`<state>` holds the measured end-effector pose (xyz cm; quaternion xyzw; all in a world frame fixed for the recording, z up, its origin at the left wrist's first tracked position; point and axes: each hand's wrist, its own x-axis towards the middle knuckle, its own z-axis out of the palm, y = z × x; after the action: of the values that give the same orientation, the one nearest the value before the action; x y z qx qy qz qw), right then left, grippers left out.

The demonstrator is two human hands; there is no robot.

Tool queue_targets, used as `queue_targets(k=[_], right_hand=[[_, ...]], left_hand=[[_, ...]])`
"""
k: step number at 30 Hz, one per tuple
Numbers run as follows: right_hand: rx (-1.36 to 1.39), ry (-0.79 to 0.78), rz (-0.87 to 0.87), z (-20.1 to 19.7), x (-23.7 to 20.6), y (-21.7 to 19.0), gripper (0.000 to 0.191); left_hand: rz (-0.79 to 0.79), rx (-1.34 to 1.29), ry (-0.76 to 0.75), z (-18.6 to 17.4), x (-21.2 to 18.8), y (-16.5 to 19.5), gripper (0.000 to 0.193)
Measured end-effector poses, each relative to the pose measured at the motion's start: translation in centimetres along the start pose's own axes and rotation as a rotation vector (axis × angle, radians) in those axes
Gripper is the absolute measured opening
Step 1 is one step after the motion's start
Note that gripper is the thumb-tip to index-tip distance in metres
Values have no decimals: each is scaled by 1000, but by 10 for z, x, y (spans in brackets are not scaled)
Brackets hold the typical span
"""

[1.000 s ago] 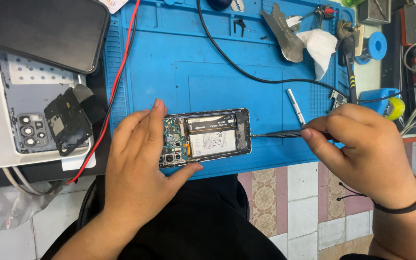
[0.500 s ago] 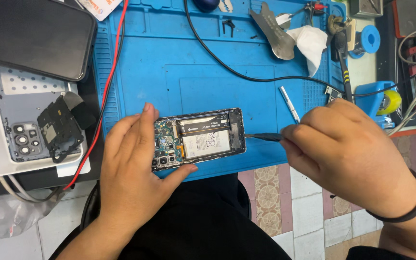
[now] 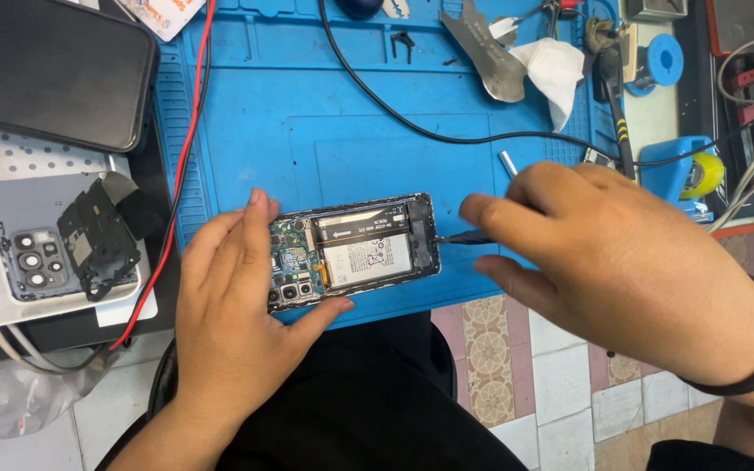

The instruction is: The person places a smartphone on a blue work mat and uses a screwdriver to remove screws from the back cover. They then pry open the back cover and lift it off, exposing the internal components including the battery and circuit board. The person continues to use the screwdriver to remove additional screws from the internal frame.

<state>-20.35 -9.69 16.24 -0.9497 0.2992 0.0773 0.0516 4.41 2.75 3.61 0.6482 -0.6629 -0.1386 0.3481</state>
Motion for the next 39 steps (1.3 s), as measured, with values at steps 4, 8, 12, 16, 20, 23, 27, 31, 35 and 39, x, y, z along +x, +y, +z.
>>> queue_targets(k=[4,8,12,16,20,23,27,31,35,39], right_hand=[[125,50,-86,-3,4,0,23],[156,6,65,-2,2,0,29],[244,233,127,-2,-8,9,15],[299,492,337,33,-13,12,18],[214,452,310,78,-10,20,17],[162,385,169,84,-6,28,18],[167,243,-103,66,13,34,22],[88,76,-350,53,47,34,30],[29,-51,-453,45,70,36,32],[39,-108,-541,38,82,38,34]], left_hand=[[3,-3,7,0,0,0,114],[6,7,2,-1,0,-1,115],[12,5,-6,0,1,-1,115],[27,-13,10,-1,1,-2,114],[17,3,0,-1,2,-2,113],[32,-10,7,-1,3,-3,114],[8,2,-6,-1,4,-1,113],[12,-5,-3,0,3,-1,112],[7,-23,13,0,5,-3,111],[-11,-30,10,2,5,-6,109]])
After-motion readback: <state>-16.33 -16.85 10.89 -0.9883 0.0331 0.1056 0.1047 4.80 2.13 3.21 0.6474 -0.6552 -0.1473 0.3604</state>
